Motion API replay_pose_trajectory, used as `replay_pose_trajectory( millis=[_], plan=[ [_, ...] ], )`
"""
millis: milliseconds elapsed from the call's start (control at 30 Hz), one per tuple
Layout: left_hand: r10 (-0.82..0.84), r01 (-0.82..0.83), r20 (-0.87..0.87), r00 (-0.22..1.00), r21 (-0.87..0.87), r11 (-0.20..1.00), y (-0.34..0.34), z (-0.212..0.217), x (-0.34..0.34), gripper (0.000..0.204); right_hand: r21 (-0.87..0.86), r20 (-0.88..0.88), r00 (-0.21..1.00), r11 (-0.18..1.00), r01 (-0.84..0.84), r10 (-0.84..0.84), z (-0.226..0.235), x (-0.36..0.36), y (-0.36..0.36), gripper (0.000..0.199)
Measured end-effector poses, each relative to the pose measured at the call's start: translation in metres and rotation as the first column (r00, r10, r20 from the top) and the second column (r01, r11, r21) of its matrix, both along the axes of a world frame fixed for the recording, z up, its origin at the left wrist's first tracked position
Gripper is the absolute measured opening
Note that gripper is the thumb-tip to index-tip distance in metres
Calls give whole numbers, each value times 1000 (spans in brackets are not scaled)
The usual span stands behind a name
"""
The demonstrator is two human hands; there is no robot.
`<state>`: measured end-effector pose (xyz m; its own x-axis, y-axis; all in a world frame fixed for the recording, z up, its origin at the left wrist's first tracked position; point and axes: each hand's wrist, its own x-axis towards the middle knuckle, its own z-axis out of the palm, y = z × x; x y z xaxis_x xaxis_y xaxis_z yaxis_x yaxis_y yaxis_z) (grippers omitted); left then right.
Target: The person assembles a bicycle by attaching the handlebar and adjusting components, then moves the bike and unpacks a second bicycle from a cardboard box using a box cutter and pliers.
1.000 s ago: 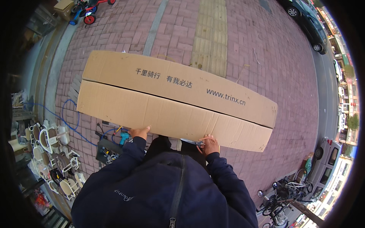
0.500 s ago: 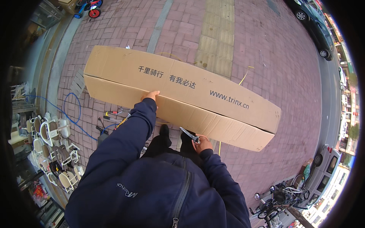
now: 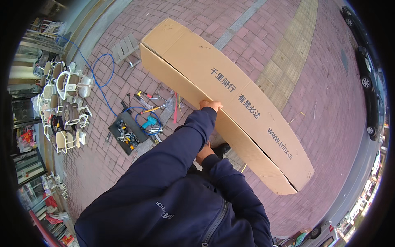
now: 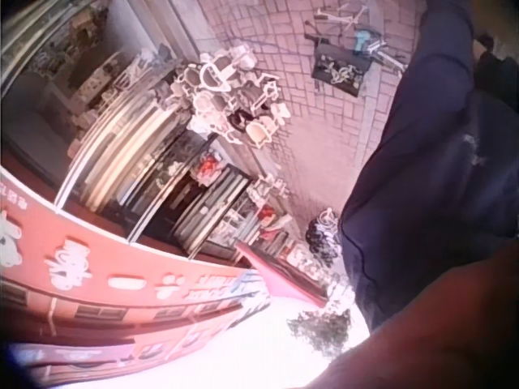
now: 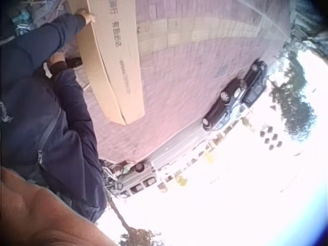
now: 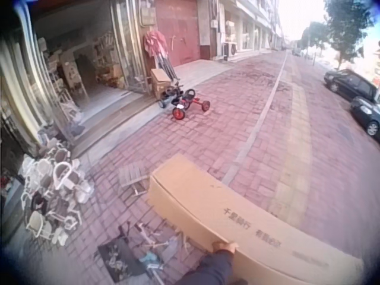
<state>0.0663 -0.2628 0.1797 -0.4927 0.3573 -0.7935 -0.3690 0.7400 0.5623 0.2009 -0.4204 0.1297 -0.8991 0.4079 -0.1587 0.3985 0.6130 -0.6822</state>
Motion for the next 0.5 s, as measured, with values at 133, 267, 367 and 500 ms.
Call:
replay_pose_trajectory(
  millis=[133,267,367,500],
  plan=[
    [44,-41,90,995,-26,999,4,6,0,76,-484,-42,988,868,113,-151,12,-26,-11,32],
    [45,-43,52,998,-43,998,4,0,3,75,-580,-70,976,804,130,-208,37,-40,-3,34],
    [13,-12,63,998,-13,1000,3,-3,3,75,-628,-88,969,768,126,-231,49,-48,0,36],
    [-26,27,38,999,-24,999,2,2,0,73,-643,-95,958,751,149,-272,65,-53,2,39]
  ],
)
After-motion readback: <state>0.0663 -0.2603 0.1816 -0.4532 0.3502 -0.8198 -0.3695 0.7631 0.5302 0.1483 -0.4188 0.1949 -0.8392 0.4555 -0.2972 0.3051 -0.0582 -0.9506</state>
